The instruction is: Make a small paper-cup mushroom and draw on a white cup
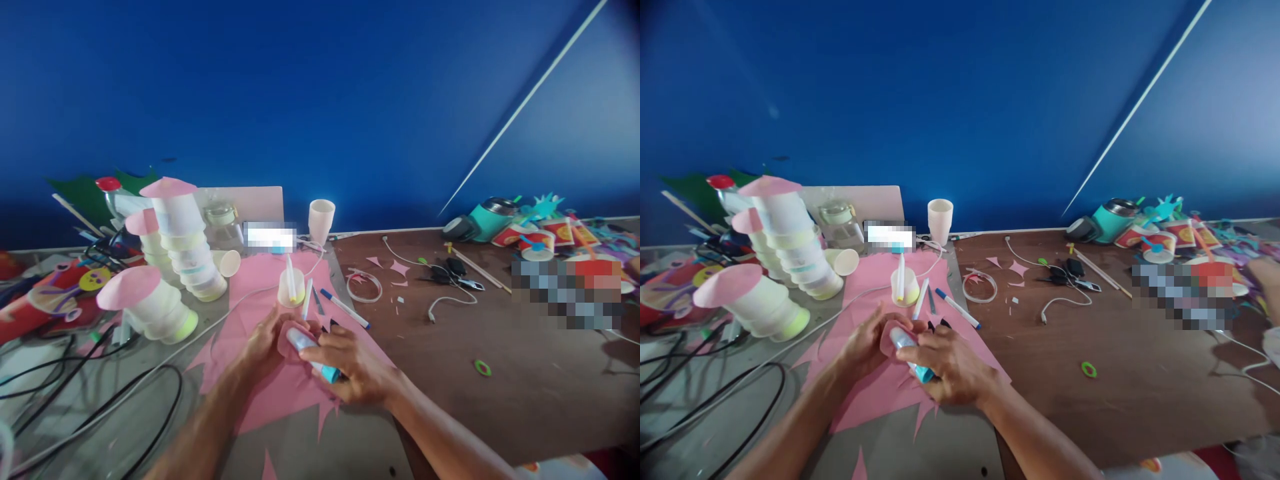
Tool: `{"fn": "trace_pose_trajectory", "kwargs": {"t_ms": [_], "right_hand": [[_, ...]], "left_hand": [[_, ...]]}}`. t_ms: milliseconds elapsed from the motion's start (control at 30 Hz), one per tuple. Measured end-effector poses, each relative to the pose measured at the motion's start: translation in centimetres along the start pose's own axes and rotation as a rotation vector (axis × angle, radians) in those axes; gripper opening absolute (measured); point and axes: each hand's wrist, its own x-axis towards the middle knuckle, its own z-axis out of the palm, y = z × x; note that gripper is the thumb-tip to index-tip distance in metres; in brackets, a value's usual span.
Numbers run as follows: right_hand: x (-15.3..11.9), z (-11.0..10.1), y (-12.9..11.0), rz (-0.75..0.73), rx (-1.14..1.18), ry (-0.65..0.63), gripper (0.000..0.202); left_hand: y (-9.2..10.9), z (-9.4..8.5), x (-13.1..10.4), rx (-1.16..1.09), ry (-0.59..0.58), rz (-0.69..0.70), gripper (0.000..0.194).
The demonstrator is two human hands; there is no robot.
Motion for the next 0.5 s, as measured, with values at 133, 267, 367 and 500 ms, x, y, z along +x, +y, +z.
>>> {"fn": "trace_pose_trajectory", "kwargs": {"t_ms": [133, 267, 367, 500], "right_hand": [[-0.2, -0.2, 0.2, -0.031, -0.037, -0.087, 0.033], [-0.2, 0.6, -0.3, 0.081, 0.063, 0.055, 0.029], [0.0, 1.6, -1.0, 0.341, 0.294, 0.215, 0.028], [0.4, 2.4, -1.5, 0.659, 0.613, 0.365, 0.031]], "left_hand": [[-0.3, 0.1, -0.1, 0.042, -0.031, 0.002, 0.059], [-0.4, 0.9, -0.3, 0.025, -0.061, 0.066, 0.060], [-0.3, 1.3, -0.3, -0.014, -0.058, 0.105, 0.061], [-0.4, 1.1, -0.2, -0.002, -0.025, 0.175, 0.059]]}}
